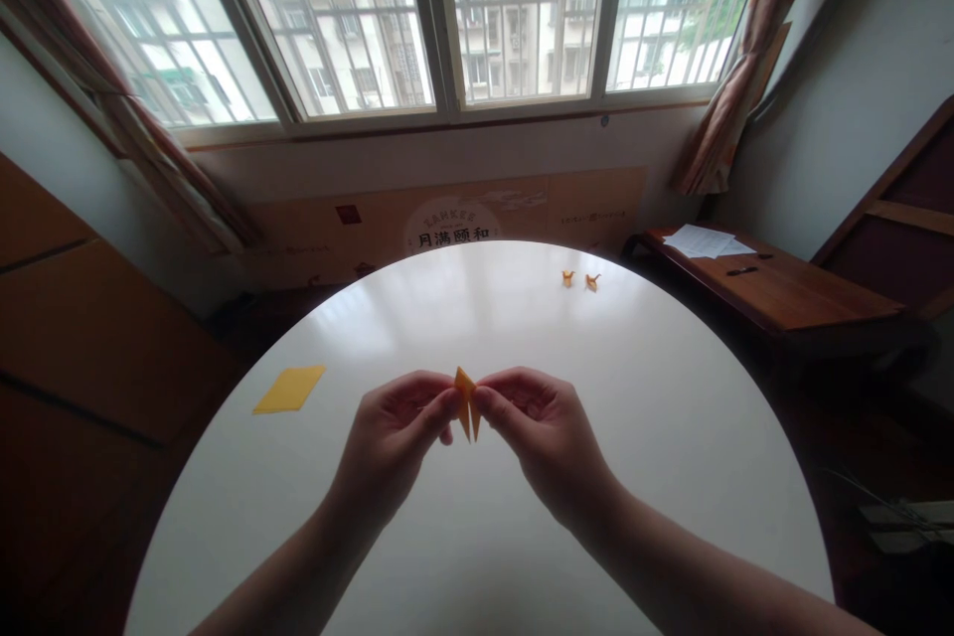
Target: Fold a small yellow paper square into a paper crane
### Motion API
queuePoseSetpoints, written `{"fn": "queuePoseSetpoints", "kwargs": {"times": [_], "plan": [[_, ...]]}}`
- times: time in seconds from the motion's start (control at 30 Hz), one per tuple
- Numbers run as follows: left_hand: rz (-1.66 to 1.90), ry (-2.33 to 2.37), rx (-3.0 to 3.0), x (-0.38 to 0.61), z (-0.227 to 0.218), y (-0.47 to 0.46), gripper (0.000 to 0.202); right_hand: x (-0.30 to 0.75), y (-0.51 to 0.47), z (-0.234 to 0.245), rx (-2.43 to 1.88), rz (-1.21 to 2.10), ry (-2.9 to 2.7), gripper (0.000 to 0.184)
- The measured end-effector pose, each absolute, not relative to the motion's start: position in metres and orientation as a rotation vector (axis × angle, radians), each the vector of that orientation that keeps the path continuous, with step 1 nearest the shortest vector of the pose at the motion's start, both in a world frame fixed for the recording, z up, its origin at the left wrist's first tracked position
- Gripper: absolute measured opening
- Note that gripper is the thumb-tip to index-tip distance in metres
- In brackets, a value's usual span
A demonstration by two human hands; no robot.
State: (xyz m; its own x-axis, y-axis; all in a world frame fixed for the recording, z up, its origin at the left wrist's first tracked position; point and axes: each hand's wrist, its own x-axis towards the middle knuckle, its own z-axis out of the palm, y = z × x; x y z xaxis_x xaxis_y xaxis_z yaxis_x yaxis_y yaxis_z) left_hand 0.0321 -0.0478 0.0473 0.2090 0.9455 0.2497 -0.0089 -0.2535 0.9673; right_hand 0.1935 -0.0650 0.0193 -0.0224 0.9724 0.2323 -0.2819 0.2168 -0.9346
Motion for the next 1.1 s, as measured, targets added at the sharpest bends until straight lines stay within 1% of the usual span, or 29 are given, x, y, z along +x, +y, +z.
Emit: {"fn": "queuePoseSetpoints", "kwargs": {"times": [0.1,0.3,0.57,0.83,1.0,1.1], "plan": [[1.216,0.97,1.519,0.033,0.045,-0.047,0.019,0.192,-0.065,0.019,-0.827,1.189,-1.138,0.013],[1.236,1.015,1.494,0.036,0.039,-0.046,0.022,0.191,-0.064,0.019,-0.878,1.175,-1.194,0.023],[1.116,1.043,1.563,0.037,0.038,-0.044,0.033,0.19,-0.065,0.017,-0.914,1.158,-1.178,0.03],[1.184,1.092,1.711,0.036,0.035,-0.045,0.026,0.187,-0.061,0.014,-0.931,1.26,-1.151,0.033],[1.164,1.087,1.756,0.035,0.034,-0.043,0.027,0.187,-0.06,0.015,-0.946,1.271,-1.155,0.033],[1.15,1.028,1.698,0.035,0.032,-0.043,0.019,0.188,-0.06,0.014,-0.938,1.246,-1.149,0.032]]}}
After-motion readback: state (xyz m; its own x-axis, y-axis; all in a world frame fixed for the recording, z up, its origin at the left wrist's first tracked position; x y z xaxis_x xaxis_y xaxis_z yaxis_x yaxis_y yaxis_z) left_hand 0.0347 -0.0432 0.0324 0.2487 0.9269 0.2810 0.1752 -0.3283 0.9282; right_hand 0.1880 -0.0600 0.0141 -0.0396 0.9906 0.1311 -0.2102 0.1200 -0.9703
